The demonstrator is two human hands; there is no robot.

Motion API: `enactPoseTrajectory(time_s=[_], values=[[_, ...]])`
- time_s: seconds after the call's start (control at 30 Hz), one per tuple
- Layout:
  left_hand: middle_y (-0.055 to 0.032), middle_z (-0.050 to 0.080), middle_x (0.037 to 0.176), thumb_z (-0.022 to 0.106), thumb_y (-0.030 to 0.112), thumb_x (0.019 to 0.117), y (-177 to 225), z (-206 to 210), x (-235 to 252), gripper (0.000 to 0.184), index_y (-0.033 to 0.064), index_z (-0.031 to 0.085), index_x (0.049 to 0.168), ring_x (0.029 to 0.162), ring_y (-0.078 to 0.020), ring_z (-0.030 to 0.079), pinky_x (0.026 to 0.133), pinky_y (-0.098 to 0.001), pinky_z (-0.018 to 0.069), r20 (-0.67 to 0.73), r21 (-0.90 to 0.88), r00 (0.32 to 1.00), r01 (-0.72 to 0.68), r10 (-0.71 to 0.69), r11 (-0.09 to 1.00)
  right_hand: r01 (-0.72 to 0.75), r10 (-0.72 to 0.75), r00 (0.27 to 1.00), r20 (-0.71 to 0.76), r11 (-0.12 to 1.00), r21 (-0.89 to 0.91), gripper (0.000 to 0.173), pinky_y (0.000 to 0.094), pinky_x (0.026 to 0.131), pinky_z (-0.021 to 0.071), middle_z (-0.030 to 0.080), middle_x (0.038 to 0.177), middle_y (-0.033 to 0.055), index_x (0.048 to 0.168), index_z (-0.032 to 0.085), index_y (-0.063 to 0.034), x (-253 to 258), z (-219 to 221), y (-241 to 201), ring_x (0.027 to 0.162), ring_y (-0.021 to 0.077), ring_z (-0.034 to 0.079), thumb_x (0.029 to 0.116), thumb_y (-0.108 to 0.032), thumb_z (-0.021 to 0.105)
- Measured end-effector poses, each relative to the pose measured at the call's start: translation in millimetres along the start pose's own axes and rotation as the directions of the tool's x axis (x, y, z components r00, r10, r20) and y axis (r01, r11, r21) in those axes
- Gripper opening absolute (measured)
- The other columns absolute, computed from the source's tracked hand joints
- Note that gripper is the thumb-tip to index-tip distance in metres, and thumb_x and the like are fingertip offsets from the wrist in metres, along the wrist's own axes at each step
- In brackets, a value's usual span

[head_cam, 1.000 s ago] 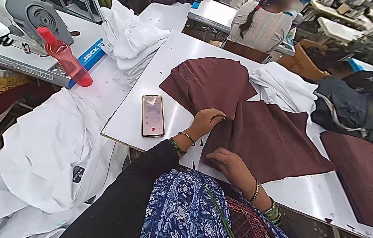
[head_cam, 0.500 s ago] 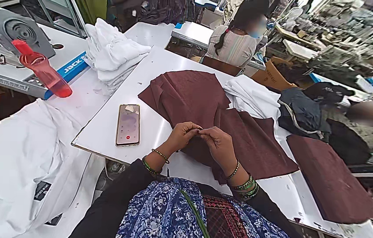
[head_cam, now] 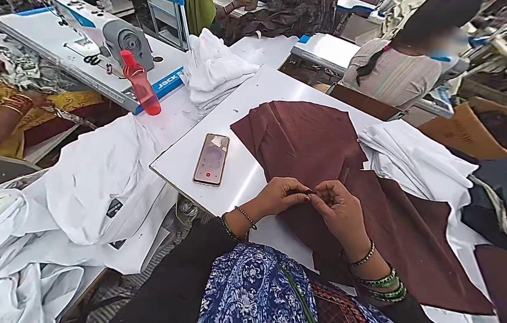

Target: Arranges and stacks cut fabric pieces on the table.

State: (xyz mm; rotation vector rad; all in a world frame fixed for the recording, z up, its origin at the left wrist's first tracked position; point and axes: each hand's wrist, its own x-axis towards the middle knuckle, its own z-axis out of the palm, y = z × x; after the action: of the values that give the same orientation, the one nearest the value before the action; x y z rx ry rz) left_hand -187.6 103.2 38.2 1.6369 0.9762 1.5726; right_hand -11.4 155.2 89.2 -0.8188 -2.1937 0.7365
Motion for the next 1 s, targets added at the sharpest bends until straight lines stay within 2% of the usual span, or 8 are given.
enactPoseTrajectory(time_s=[0.23, 0.37, 0.47, 0.53, 0.73, 0.8, 0.9, 1.0], values=[[-0.0211, 0.071, 0.1, 0.057, 0.006, 0.0987, -2, -20, -39, 0.022, -0.0087, 0.072, 0.104, 0.1, -0.0241, 0.066, 0.094, -0.0339, 0.0498, 0.021, 0.275, 0.973, 0.217, -0.232, 0.937, 0.144, -0.134, 0.986, 0.096, 0.983, -0.11, 0.02, 0.0244, 0.071, 0.0536, 0.069, 0.09, 0.012, 0.098, 0.07, 0.0004, 15, 21, -7, 0.078, 0.0136, 0.065, 0.0909, -0.013, 0.057], [-0.0172, 0.074, 0.101, 0.059, 0.005, 0.096, -14, -13, -68, 0.016, -0.0005, 0.074, 0.095, 0.106, -0.0336, 0.07, 0.096, -0.0506, 0.0518, 0.085, 0.54, 0.991, 0.039, -0.1, 0.841, 0.228, -0.207, 0.957, 0.206, 0.97, -0.084, 0.021, 0.0313, 0.068, 0.0565, 0.07, 0.084, 0.0109, 0.101, 0.07, 0.0009, 31, 46, -34, 0.073, 0.0179, 0.067, 0.0934, -0.011, 0.054], [-0.022, 0.073, 0.109, 0.057, 0.013, 0.1, -1, -9, -66, 0.023, -0.0024, 0.073, 0.105, 0.113, -0.0386, 0.067, 0.101, -0.0554, 0.0467, 0.111, 0.649, 0.974, 0.079, -0.198, 0.757, -0.052, 0.218, 0.729, 0.649, 0.963, -0.265, 0.038, 0.051, 0.086, 0.054, 0.072, 0.1, 0.0171, 0.138, 0.054, 0.0002, 61, 68, -79, 0.092, 0.032, 0.07, 0.1056, -0.021, 0.051], [-0.0227, 0.074, 0.108, 0.059, 0.017, 0.0993, 7, -10, -67, 0.026, -0.0028, 0.074, 0.106, 0.11, -0.0386, 0.069, 0.098, -0.0554, 0.0508, 0.075, 0.681, 0.973, 0.111, -0.22, 0.723, -0.102, 0.344, 0.597, 0.725, 0.929, -0.357, 0.052, 0.0544, 0.09, 0.051, 0.069, 0.104, 0.0205, 0.148, 0.042, -0.0027, 77, 97, -94, 0.098, 0.0363, 0.067, 0.1059, -0.032, 0.053], [-0.0267, 0.065, 0.127, 0.062, 0.012, 0.1002, 60, -34, -83, 0.036, -0.0093, 0.061, 0.129, 0.123, -0.0316, 0.061, 0.108, -0.0428, 0.044, 0.135, 0.391, 0.767, 0.541, -0.628, 0.745, 0.007, 0.388, 0.566, 0.728, 0.881, -0.474, 0.104, 0.0562, 0.1, 0.0489, 0.065, 0.125, 0.0257, 0.163, 0.004, -0.0032, 90, 177, -130, 0.118, 0.0409, 0.064, 0.097, -0.067, 0.051], [-0.0275, 0.063, 0.129, 0.055, 0.005, 0.102, 70, -49, -97, 0.034, -0.011, 0.058, 0.132, 0.122, -0.0309, 0.06, 0.107, -0.0386, 0.0451, 0.25, 0.424, 0.773, 0.453, -0.583, 0.784, 0.013, 0.406, 0.575, 0.71, 0.863, -0.505, 0.11, 0.0572, 0.098, 0.0492, 0.066, 0.123, 0.0252, 0.164, -0.004, -0.0063, 93, 195, -141, 0.117, 0.041, 0.064, 0.0945, -0.071, 0.051], [-0.0333, 0.055, 0.136, 0.046, -0.003, 0.1034, 94, -58, -89, 0.035, -0.0151, 0.05, 0.136, 0.127, -0.0395, 0.055, 0.111, -0.041, 0.04, 0.382, 0.68, 0.582, 0.349, -0.718, 0.645, -0.007, 0.487, 0.576, 0.657, 0.806, -0.592, 0.114, 0.0643, 0.098, 0.046, 0.057, 0.131, 0.0339, 0.165, -0.01, -0.0149, 98, 216, -142, 0.125, 0.0509, 0.055, 0.0911, -0.073, 0.055], [-0.0335, 0.056, 0.135, 0.045, -0.002, 0.105, 101, -56, -77, 0.03, -0.0164, 0.054, 0.13, 0.129, -0.0422, 0.055, 0.111, -0.0464, 0.0398, 0.389, 0.74, 0.54, 0.3, -0.747, 0.602, -0.038, 0.534, 0.589, 0.606, 0.768, -0.64, 0.113, 0.0649, 0.097, 0.0455, 0.047, 0.14, 0.0386, 0.165, -0.007, -0.0205, 100, 223, -138, 0.129, 0.0536, 0.049, 0.0895, -0.062, 0.065]])
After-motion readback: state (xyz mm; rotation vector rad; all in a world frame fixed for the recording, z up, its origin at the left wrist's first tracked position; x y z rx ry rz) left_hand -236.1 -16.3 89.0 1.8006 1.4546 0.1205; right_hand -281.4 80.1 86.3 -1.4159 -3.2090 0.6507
